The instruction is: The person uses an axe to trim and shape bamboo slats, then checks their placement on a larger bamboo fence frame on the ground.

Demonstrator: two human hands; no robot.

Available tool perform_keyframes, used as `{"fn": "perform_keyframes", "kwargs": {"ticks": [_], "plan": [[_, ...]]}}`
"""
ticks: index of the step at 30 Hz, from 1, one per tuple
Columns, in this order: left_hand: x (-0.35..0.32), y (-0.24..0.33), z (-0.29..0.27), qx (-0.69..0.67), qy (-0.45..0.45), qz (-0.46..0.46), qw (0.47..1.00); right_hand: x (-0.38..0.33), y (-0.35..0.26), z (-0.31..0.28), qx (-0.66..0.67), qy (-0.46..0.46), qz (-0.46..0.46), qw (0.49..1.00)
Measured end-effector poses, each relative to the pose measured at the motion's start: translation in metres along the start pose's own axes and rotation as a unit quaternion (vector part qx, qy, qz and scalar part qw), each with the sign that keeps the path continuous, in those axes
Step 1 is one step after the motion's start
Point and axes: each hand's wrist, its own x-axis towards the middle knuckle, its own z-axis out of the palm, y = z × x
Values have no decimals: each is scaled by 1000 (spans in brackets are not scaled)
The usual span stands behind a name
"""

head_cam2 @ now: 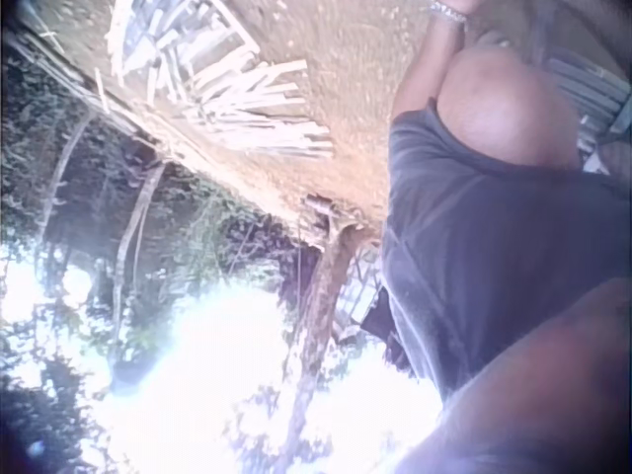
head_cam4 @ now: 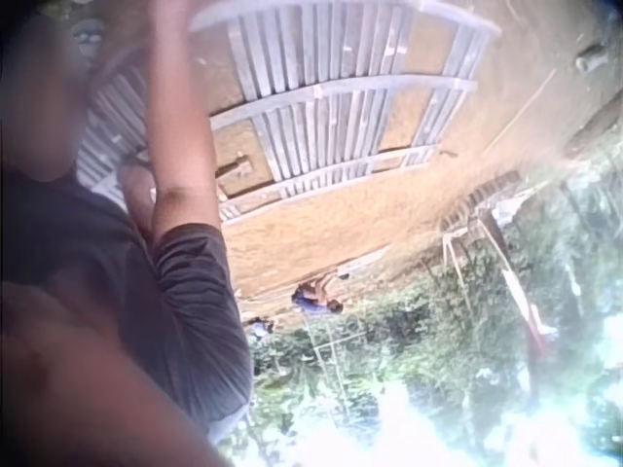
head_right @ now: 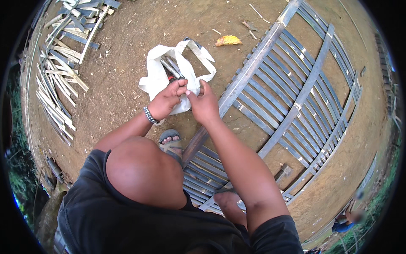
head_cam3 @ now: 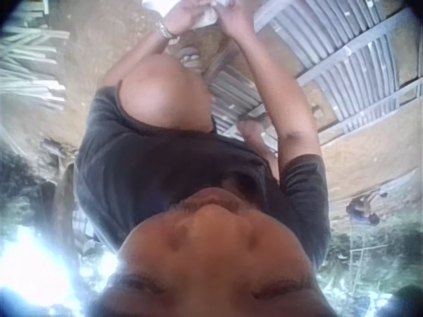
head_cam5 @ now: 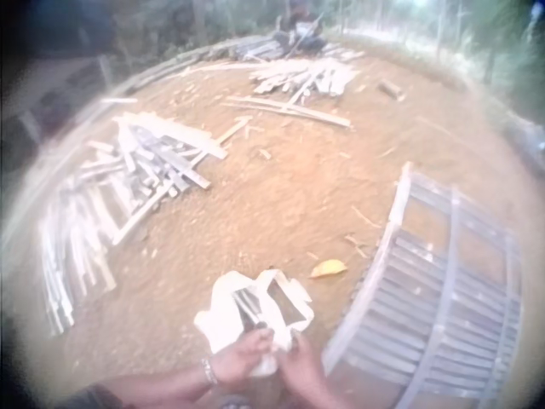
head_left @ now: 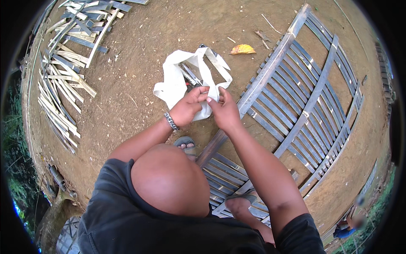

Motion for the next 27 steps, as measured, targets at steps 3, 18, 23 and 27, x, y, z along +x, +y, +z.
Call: {"fn": "perform_keyframes", "kwargs": {"ticks": [3,18,23,27], "plan": [[5,7,-33,217,145,1,965,16,5,8,-82,35,-32,996],[92,85,-71,769,64,-48,634,50,-29,-22,14,-28,53,998],[102,64,-105,797,48,-12,602,32,-46,-23,52,-63,78,994],[110,57,-117,804,40,25,592,14,-25,-48,73,-62,82,992]]}}
